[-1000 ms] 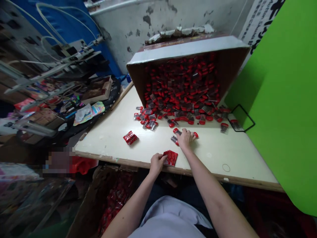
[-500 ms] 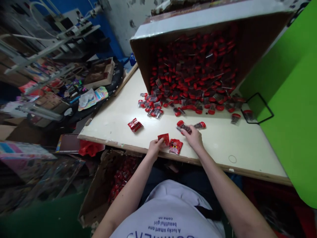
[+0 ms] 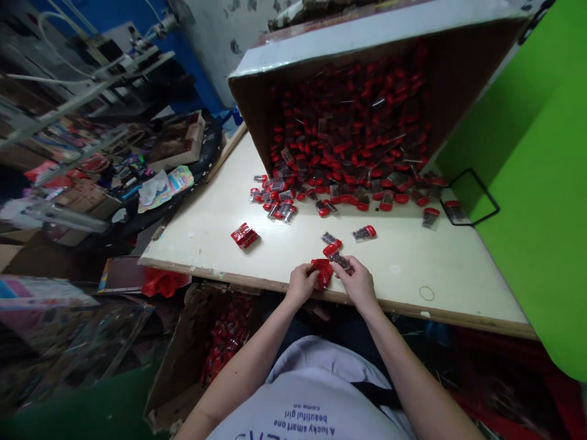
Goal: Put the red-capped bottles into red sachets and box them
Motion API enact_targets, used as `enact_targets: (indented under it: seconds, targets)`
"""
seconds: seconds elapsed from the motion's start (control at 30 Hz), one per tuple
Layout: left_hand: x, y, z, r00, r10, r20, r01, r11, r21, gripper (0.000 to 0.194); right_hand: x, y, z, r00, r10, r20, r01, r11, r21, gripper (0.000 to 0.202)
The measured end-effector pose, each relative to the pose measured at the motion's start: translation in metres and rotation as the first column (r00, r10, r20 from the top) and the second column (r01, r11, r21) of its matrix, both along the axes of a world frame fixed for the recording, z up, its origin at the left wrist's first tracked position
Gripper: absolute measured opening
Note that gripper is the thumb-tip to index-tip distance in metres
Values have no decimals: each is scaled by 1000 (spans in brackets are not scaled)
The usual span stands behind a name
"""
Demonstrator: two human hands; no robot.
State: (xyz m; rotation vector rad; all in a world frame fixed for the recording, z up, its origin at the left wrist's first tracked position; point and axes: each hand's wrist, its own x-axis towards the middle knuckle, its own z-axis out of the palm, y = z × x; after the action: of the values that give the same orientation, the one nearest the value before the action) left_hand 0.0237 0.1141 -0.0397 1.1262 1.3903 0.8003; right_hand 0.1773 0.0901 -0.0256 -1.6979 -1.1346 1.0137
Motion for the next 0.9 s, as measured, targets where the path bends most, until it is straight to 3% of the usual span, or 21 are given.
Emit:
enact_targets:
  seconds: [0.13, 0.2, 0.27, 0.47, 0.7, 0.9]
  targets:
    - [1, -1, 3, 959, 11, -283, 29, 990, 139, 23, 9, -8, -5, 997, -27, -72, 25, 999, -22, 32]
    - [-1, 0, 4, 912, 8, -410, 62, 986, 157, 19, 8, -11, -8, 986, -66, -153, 60, 997, -49, 32]
    - [-3, 1, 5, 898, -16, -439, 88, 986, 144, 10, 2, -10, -10, 963, -102, -249, 87, 994, -72, 33]
    - [-5, 5, 10, 918, -56, -393, 113, 986, 123, 10, -27, 12, -22, 912, -114, -393, 80, 992, -101, 34]
    - [-26, 8, 10, 963, 103, -250, -88, 994, 70, 7, -29, 25, -42, 902, -120, -415, 59, 986, -157, 30]
    - [-48, 15, 13, 954, 297, 34, -288, 945, -154, 23, -29, 18, -22, 889, -71, -452, 33, 995, -92, 33]
